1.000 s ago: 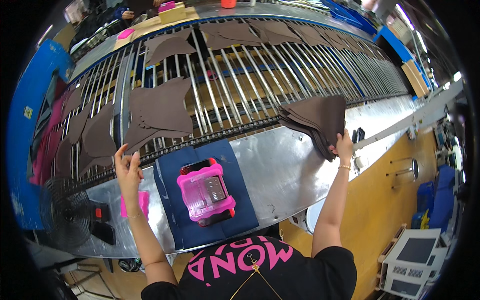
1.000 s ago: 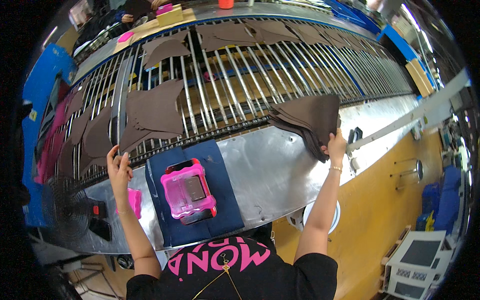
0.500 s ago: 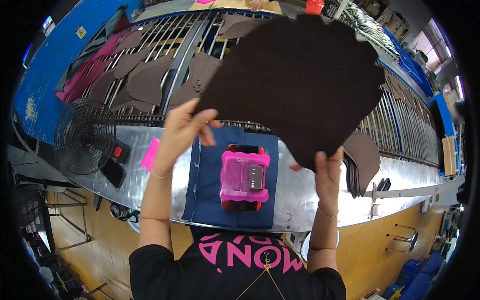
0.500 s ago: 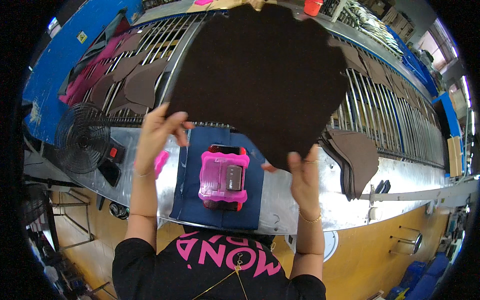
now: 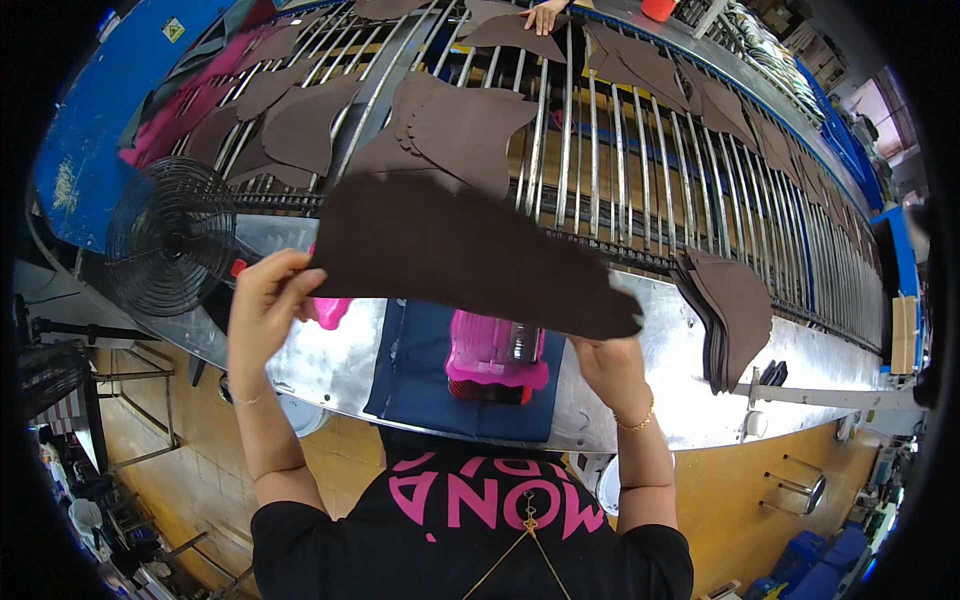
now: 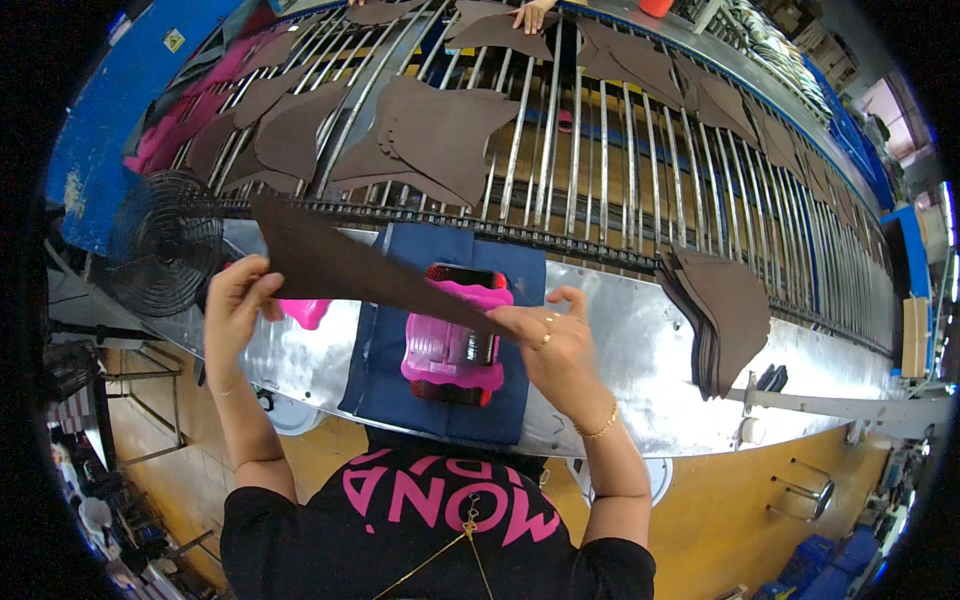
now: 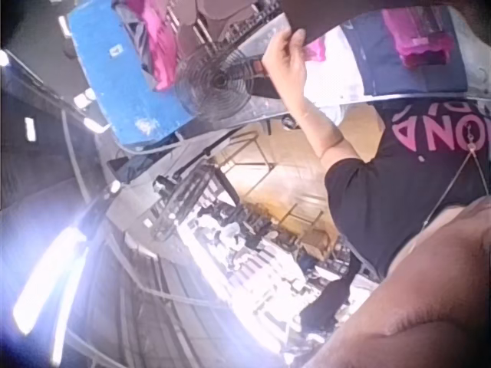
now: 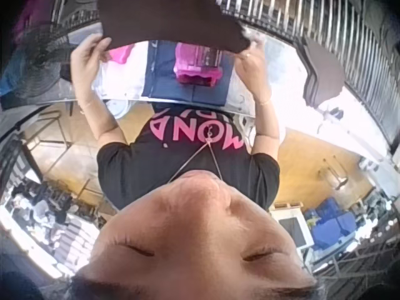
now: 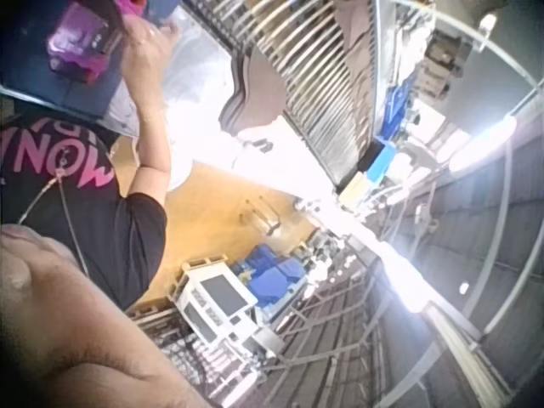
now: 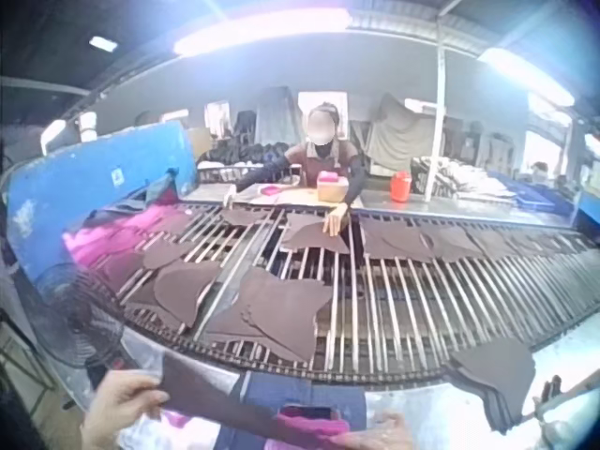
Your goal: The person repeatedly picks brown fabric pieces from a conveyor belt and places them into a stack on the table. The person handles the pieces one at a time, maintaining a steady rhythm throughout the clip.
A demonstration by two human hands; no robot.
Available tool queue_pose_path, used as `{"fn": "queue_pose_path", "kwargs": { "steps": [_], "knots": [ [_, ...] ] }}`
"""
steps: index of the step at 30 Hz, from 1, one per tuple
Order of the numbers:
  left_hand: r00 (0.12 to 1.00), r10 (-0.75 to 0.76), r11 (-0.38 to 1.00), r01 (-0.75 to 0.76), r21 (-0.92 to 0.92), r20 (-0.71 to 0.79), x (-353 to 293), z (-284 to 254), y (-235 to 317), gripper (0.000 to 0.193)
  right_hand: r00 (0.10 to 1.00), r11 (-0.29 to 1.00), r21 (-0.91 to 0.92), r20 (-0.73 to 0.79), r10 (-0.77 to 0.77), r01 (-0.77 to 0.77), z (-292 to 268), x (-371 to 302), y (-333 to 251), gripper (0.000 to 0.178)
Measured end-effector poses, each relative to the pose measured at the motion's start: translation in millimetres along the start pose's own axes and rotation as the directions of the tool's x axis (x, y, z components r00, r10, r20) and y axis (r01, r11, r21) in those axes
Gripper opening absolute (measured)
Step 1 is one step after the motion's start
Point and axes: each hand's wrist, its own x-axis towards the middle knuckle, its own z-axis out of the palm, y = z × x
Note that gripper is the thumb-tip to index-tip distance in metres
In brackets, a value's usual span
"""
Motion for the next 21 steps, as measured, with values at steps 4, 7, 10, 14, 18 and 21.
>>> {"fn": "queue_pose_path", "kwargs": {
  "steps": [4, 7, 10, 14, 18, 21],
  "knots": [
    [0.978, 0.07, 0.982, -0.102, 0.159, 0.196, 14.7, 46.1, 7.6, 0.007, 0.997, 0.988, -0.145, 0.042, 0.063, -0.057, -23.2, -35.6, 22.3, 0.024],
    [0.918, 0.197, 0.936, -0.281, 0.215, 0.343, 28.8, 79.2, 13.8, 0.01, 0.98, 0.976, -0.095, -0.06, 0.189, -0.194, -28.8, -77.0, 39.0, 0.022],
    [0.777, 0.429, 0.803, -0.562, 0.199, 0.46, 39.7, 108.8, 29.6, 0.014, 0.918, 0.931, 0.013, -0.163, 0.361, -0.364, -35.7, -118.7, 47.7, 0.019],
    [0.648, 0.477, 0.715, -0.679, 0.166, 0.594, 43.4, 143.9, 41.1, 0.015, 0.769, 0.799, 0.28, -0.236, 0.594, -0.532, -78.5, -168.4, 52.8, 0.019],
    [0.53, 0.471, 0.652, -0.748, 0.126, 0.705, 52.2, 180.5, 51.4, 0.043, 0.508, 0.747, 0.245, -0.6, 0.618, -0.619, -143.9, -183.1, 48.0, 0.018],
    [0.528, 0.591, 0.739, -0.657, -0.148, 0.609, 74.8, 191.6, 71.9, 0.081, 0.628, 0.75, -0.049, -0.586, 0.513, -0.659, -202.1, -144.8, 20.4, 0.022]
  ]
}}
